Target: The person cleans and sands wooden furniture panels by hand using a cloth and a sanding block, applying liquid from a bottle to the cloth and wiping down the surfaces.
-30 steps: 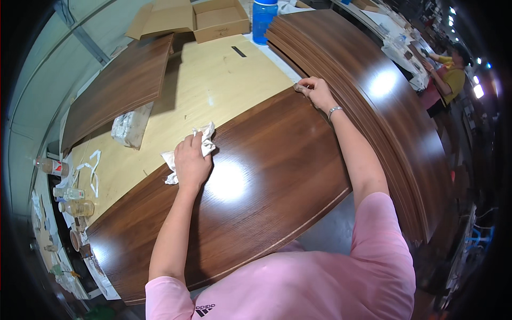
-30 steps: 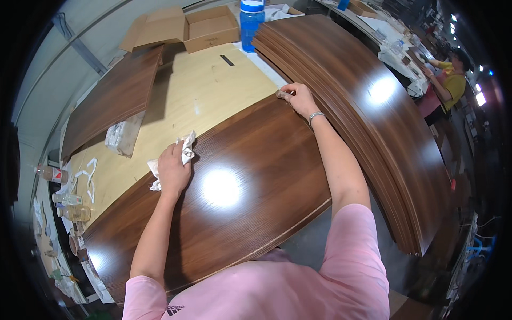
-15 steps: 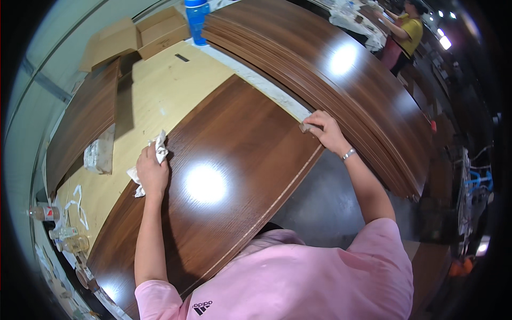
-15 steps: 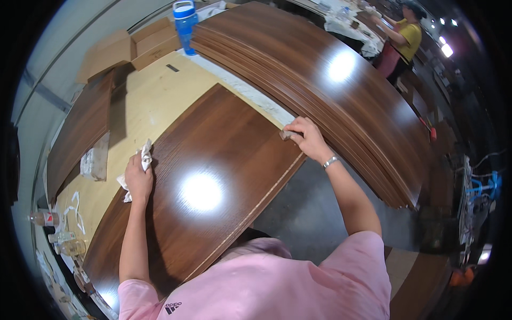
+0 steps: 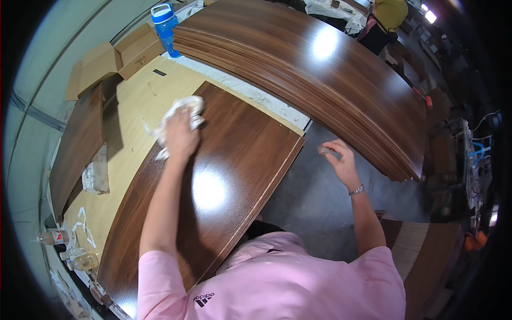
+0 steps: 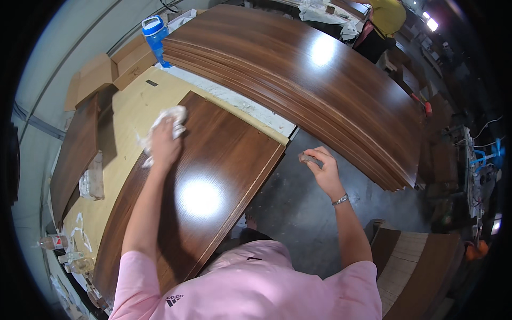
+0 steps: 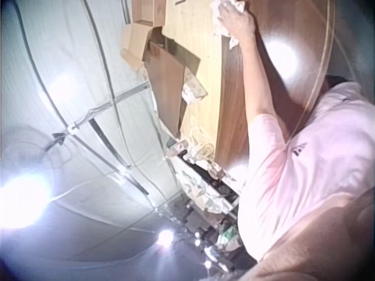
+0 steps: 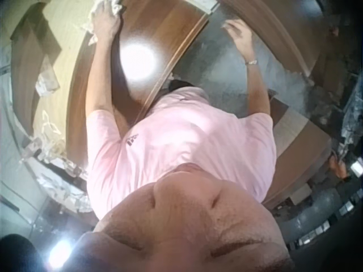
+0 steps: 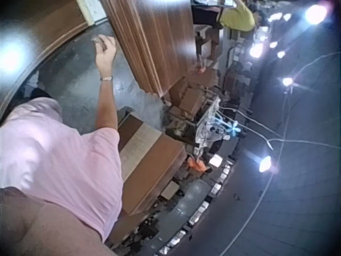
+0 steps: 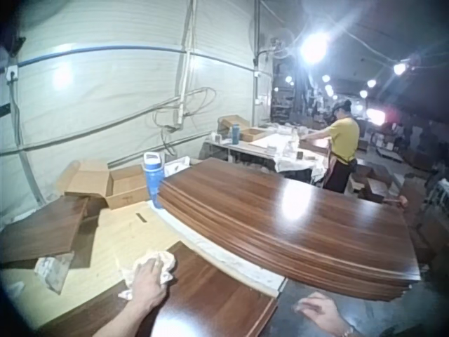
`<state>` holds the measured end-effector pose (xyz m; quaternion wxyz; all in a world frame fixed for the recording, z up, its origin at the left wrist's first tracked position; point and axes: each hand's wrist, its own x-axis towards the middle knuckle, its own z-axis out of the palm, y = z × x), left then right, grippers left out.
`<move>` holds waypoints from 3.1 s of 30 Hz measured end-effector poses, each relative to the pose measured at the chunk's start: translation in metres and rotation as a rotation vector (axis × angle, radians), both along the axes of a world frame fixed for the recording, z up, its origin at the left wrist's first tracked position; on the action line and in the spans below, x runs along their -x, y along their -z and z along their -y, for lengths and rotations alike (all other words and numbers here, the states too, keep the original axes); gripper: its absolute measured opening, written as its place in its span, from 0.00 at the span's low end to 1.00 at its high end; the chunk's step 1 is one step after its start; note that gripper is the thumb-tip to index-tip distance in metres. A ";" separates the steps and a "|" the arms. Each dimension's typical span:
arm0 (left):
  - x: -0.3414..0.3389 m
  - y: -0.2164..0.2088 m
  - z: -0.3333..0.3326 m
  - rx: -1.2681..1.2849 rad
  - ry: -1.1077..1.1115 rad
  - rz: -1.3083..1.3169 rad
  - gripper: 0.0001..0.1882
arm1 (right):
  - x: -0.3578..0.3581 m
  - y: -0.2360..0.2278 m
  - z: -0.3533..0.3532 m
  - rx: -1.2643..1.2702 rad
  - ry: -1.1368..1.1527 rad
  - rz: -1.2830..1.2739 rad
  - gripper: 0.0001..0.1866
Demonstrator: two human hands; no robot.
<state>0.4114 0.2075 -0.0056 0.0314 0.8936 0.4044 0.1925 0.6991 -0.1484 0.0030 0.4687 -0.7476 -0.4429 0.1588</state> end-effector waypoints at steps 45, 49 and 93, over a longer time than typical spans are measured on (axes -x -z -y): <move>0.045 -0.001 -0.007 0.162 -0.145 0.247 0.19 | 0.043 0.014 -0.039 -0.227 0.345 0.346 0.12; 0.046 -0.001 -0.007 0.143 -0.145 0.247 0.18 | 0.079 0.023 -0.031 -0.248 0.240 0.225 0.14; 0.450 0.002 0.126 0.043 -0.212 0.396 0.18 | 0.567 0.002 0.075 -0.300 -0.416 0.313 0.18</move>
